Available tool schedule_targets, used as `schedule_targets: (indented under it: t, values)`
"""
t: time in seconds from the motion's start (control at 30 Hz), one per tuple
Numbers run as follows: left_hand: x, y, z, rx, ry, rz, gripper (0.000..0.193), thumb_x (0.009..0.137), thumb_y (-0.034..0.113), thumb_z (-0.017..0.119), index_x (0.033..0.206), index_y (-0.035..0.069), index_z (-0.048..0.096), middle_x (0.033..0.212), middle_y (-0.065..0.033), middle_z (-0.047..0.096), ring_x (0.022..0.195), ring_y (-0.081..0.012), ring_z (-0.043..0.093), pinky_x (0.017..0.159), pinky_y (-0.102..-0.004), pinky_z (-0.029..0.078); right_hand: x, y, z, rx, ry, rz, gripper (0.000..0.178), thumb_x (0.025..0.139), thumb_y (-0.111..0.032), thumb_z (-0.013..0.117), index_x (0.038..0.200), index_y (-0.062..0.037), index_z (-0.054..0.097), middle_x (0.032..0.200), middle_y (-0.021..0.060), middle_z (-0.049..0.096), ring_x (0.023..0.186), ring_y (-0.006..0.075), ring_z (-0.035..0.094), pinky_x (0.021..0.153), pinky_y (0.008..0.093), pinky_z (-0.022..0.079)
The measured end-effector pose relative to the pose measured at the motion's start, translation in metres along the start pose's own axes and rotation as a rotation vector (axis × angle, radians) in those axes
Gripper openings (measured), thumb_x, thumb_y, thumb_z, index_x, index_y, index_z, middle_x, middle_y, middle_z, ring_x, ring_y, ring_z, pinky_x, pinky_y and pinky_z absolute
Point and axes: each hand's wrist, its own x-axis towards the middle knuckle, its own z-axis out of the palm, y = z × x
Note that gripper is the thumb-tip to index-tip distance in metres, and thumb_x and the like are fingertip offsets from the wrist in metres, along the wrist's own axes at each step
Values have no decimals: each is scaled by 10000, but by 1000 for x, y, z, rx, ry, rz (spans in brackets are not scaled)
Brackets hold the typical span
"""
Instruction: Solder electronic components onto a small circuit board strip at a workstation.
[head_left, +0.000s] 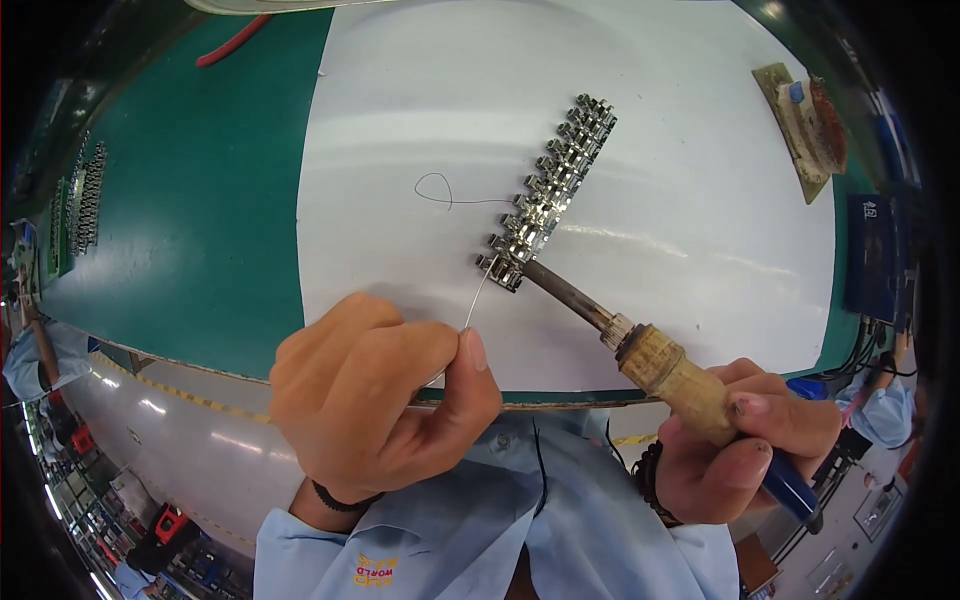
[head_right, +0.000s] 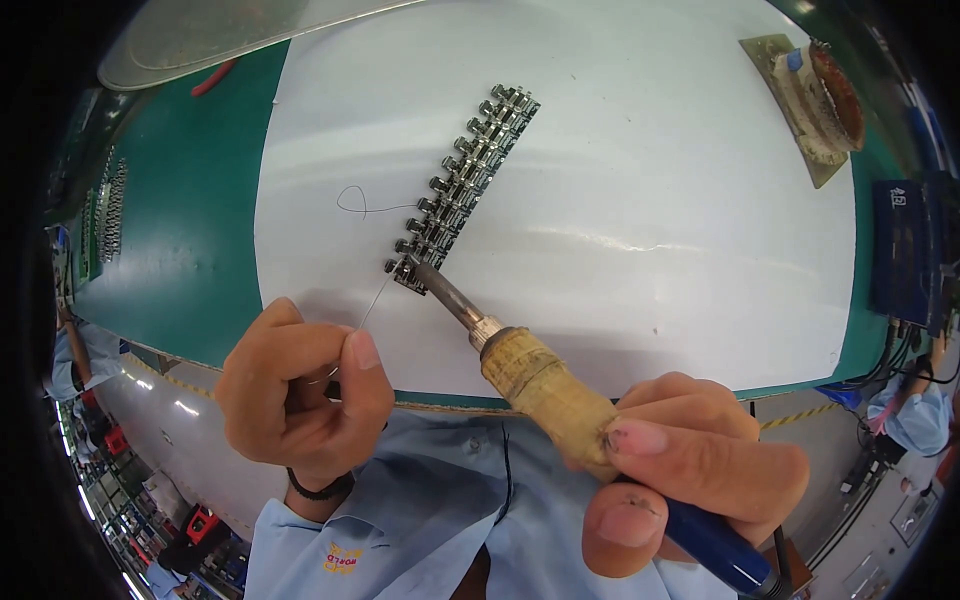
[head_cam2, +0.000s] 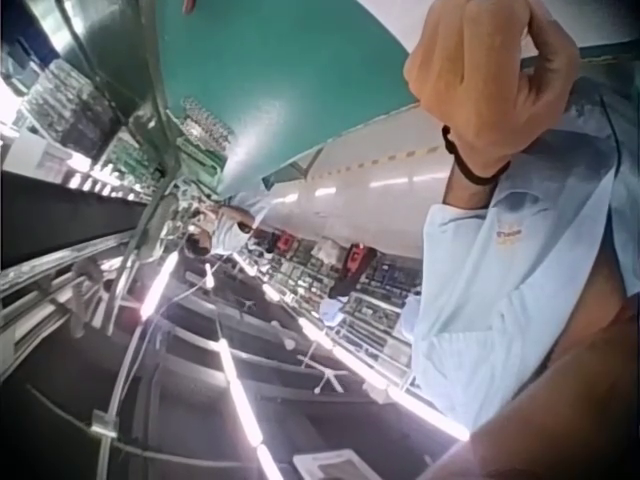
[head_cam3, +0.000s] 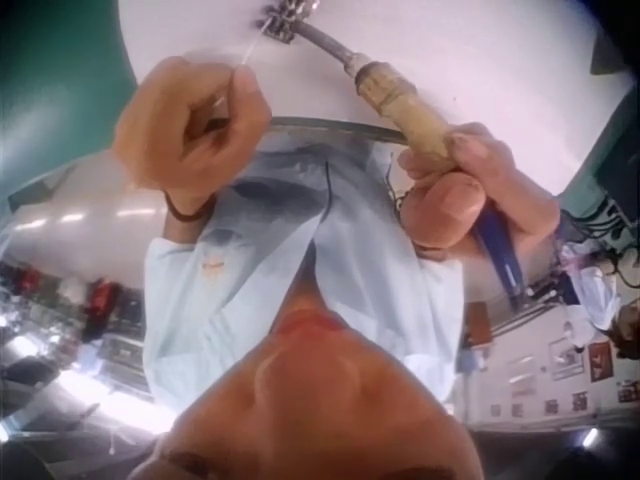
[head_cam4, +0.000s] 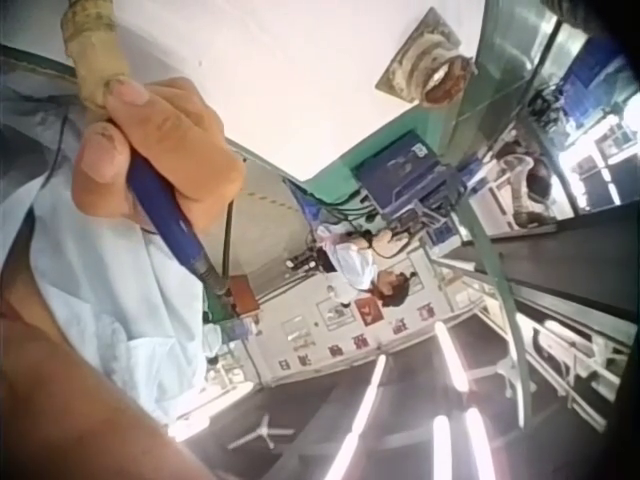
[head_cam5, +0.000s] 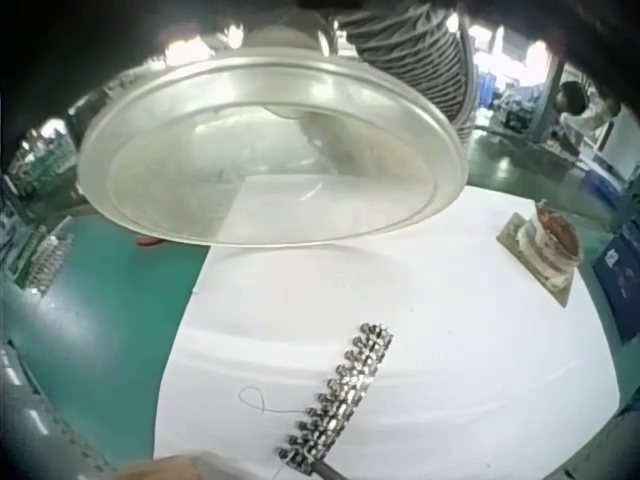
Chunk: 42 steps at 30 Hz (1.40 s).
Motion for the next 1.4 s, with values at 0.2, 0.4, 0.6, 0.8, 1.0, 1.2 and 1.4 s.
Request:
schedule_targets:
  t: [0.2,0.4,0.6,0.8,1.0,1.2,1.4]
  values:
    - [0,-1,0,9,9,12,171,582,-34,667,662,56,546,514,-24,437,396,-163,376,359,-261,269,4,2,4,-2,-1,-6,278,899,-240,501,905,24,415,617,81,529,464,112,567,457,204,411]
    - [-1,-1,1,4,19,17,169,583,-32,667,661,55,545,509,-22,434,394,-158,371,358,-257,267,4,3,6,16,13,16,268,901,-229,493,900,27,414,608,77,525,451,107,565,457,199,399]
    - [-2,-2,-1,-15,18,24,161,605,-48,647,666,41,528,517,-15,451,407,-120,335,369,-236,232,6,1,6,9,-9,19,263,904,-225,489,893,27,416,622,77,526,444,105,563,454,196,393]
    - [-2,-1,-1,-17,43,-15,182,580,-44,669,650,54,532,510,-15,443,392,-144,346,361,-249,251,7,3,7,10,-7,7,257,906,-226,488,895,22,424,631,70,520,443,105,557,446,201,383]
    - [-2,0,-1,-20,47,-22,178,584,-43,669,657,53,539,515,-15,448,394,-145,352,362,-251,249,3,3,6,66,50,26,257,907,-224,493,889,24,432,666,74,507,425,108,528,438,207,379]
    - [0,0,-2,-22,7,-8,173,591,-40,671,667,54,547,520,-19,447,396,-154,360,364,-255,253,6,4,3,27,46,-26,273,909,-226,487,870,39,437,700,79,463,417,107,512,417,208,368]
    - [0,1,0,-17,3,-27,177,592,-37,673,665,56,542,517,-24,435,394,-162,362,366,-264,259,6,5,6,47,26,-1,278,911,-227,479,861,44,440,718,78,453,413,105,514,409,210,373]
